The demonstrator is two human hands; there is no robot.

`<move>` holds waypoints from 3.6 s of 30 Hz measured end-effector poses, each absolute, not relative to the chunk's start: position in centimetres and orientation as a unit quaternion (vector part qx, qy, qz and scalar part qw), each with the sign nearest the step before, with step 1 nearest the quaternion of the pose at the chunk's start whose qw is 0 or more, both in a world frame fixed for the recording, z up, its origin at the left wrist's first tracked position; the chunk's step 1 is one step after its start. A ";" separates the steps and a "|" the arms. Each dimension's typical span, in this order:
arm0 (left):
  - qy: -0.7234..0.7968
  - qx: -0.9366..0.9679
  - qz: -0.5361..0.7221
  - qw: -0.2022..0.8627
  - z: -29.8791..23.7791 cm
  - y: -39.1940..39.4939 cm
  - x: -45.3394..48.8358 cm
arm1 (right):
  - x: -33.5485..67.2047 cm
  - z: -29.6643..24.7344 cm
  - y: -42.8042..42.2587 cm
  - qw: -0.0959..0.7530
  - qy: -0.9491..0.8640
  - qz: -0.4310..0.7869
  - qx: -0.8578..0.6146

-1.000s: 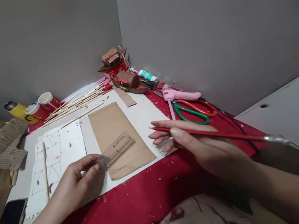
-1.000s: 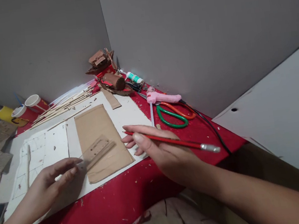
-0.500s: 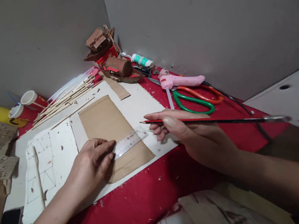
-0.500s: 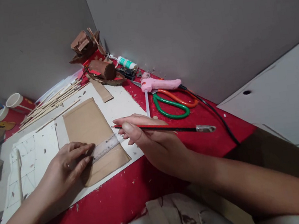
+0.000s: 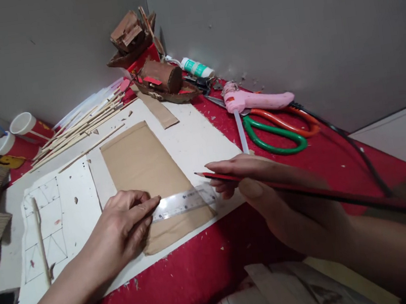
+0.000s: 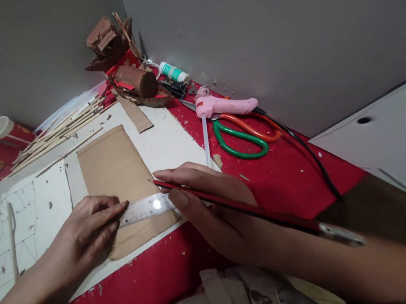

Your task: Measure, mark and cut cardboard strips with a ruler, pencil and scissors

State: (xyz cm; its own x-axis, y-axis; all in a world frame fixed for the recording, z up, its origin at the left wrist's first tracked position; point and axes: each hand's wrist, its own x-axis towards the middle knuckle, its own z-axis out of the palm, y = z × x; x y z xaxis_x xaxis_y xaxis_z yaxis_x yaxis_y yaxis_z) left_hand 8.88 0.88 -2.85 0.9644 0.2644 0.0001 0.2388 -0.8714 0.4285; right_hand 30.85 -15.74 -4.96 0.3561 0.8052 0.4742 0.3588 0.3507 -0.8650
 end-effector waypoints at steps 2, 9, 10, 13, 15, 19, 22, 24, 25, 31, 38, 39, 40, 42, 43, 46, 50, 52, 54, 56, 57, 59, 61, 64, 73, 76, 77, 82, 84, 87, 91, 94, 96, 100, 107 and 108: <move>0.132 0.969 0.027 0.205 -2.9 0.7 9.1 | 30.9 -4.8 -16.0 0.622 -0.533 0.182 -0.544; 0.105 0.983 0.050 0.142 -3.6 0.3 10.0 | 31.2 -4.4 -16.5 0.590 -0.551 0.182 -0.561; 0.106 0.982 0.052 0.150 -3.7 0.4 10.0 | 31.2 -4.4 -16.5 0.587 -0.552 0.179 -0.564; 0.109 0.977 0.047 0.178 -3.5 0.7 10.0 | 31.2 -4.3 -16.5 0.589 -0.546 0.178 -0.569; 0.109 0.975 0.041 0.189 -3.4 0.8 10.2 | 31.2 -4.2 -16.4 0.594 -0.538 0.182 -0.570; 0.098 0.981 0.049 0.162 -3.3 0.9 11.6 | 31.2 -4.2 -16.3 0.579 -0.552 0.193 -0.568; 0.064 0.985 0.044 0.155 -3.7 1.2 12.8 | 31.2 -4.6 -16.4 0.580 -0.550 0.194 -0.569; 0.048 0.984 0.029 0.171 -4.0 1.5 13.3 | 31.2 -4.9 -16.5 0.582 -0.545 0.194 -0.572; 0.045 0.983 0.021 0.179 -4.1 1.7 13.4 | 31.2 -5.1 -16.6 0.580 -0.544 0.193 -0.575; 0.042 0.980 -0.011 0.192 -4.8 2.3 13.2 | 31.4 -5.1 -16.9 0.580 -0.545 0.187 -0.576; 0.044 0.980 -0.008 0.192 -5.2 2.2 13.1 | 30.6 -4.0 -17.6 0.578 -0.495 0.209 -0.614; 0.043 0.980 -0.007 0.192 -5.3 2.2 13.1 | 30.4 -3.9 -17.7 0.570 -0.491 0.210 -0.624; 0.041 0.980 -0.002 0.193 -5.4 2.3 13.0 | 30.3 -3.9 -17.7 0.564 -0.490 0.212 -0.631; 0.037 0.980 0.005 0.195 -5.6 2.4 12.9 | 30.1 -4.0 -17.7 0.556 -0.483 0.222 -0.639; 0.036 0.980 0.005 0.196 -5.6 2.4 12.9 | 30.0 -4.1 -17.7 0.556 -0.478 0.226 -0.642; 0.038 0.979 0.001 0.200 -5.8 2.5 12.8 | 29.7 -4.5 -17.6 0.552 -0.468 0.229 -0.651; 0.039 0.977 0.012 0.208 -5.9 2.5 12.8 | 29.3 -4.9 -17.5 0.559 -0.476 0.226 -0.640; 0.040 0.977 0.016 0.209 -5.9 2.4 12.8 | 29.2 -5.1 -17.6 0.564 -0.479 0.226 -0.633; 0.043 0.977 0.016 0.209 -5.9 2.3 12.8 | 29.2 -5.3 -17.7 0.562 -0.475 0.230 -0.637; 0.047 0.977 0.012 0.209 -5.8 2.2 12.8 | 29.2 -5.5 -17.7 0.559 -0.468 0.237 -0.642; 0.049 0.977 0.011 0.209 -5.8 2.2 12.8 | 29.2 -5.7 -17.7 0.560 -0.464 0.240 -0.644; 0.049 0.977 0.013 0.206 -5.9 2.1 12.8 | 29.2 -5.8 -17.7 0.563 -0.457 0.241 -0.645; 0.045 0.978 0.020 0.204 -6.0 2.2 12.8 | 29.2 -5.9 -17.7 0.565 -0.454 0.239 -0.646; 0.041 0.977 0.030 0.205 -6.0 2.2 12.7 | 29.2 -5.8 -17.6 0.555 -0.462 0.233 -0.651; 0.048 0.976 0.004 0.213 -5.5 2.0 12.9 | 29.0 -6.0 -17.7 0.503 -0.554 0.161 -0.644; 0.046 0.976 0.007 0.212 -5.5 2.0 12.8 | 28.9 -6.3 -17.8 0.484 -0.561 0.159 -0.653; 0.045 0.976 0.009 0.212 -5.5 2.0 12.8 | 28.9 -6.3 -17.8 0.486 -0.560 0.160 -0.651; 0.045 0.977 0.008 0.208 -5.6 2.0 13.0 | 28.8 -6.5 -17.7 0.497 -0.535 0.166 -0.662; 0.046 0.977 0.004 0.209 -5.6 2.0 13.0 | 28.8 -6.6 -17.5 0.492 -0.536 0.172 -0.664; 0.048 0.977 0.002 0.208 -5.7 2.1 13.0 | 28.8 -6.9 -17.1 0.477 -0.545 0.192 -0.662; 0.046 0.977 0.012 0.206 -5.8 2.1 12.9 | 28.7 -7.0 -16.5 0.459 -0.552 0.214 -0.662; 0.046 0.978 0.015 0.203 -5.9 2.0 13.0 | 28.6 -6.8 -16.3 0.447 -0.550 0.225 -0.669; 0.046 0.979 0.013 0.198 -5.9 2.0 13.0 | 28.5 -6.7 -16.2 0.441 -0.555 0.224 -0.668; 0.041 0.980 0.019 0.192 -6.0 2.0 13.0 | 28.4 -6.9 -16.1 0.438 -0.571 0.218 -0.659; 0.038 0.980 0.022 0.193 -6.3 2.0 12.9 | 28.3 -7.7 -16.1 0.438 -0.584 0.208 -0.651; 0.038 0.981 0.021 0.191 -6.3 2.0 12.9 | 28.3 -7.7 -16.1 0.436 -0.587 0.204 -0.651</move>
State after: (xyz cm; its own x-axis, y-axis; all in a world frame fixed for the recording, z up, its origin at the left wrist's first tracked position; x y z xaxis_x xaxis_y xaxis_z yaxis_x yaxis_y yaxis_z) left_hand 12.87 2.00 -6.26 0.9962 0.0826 0.0266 0.0666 -0.9239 0.3769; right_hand 28.31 -16.06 -7.70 0.2280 0.9420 0.2464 0.5865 0.0692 -0.8070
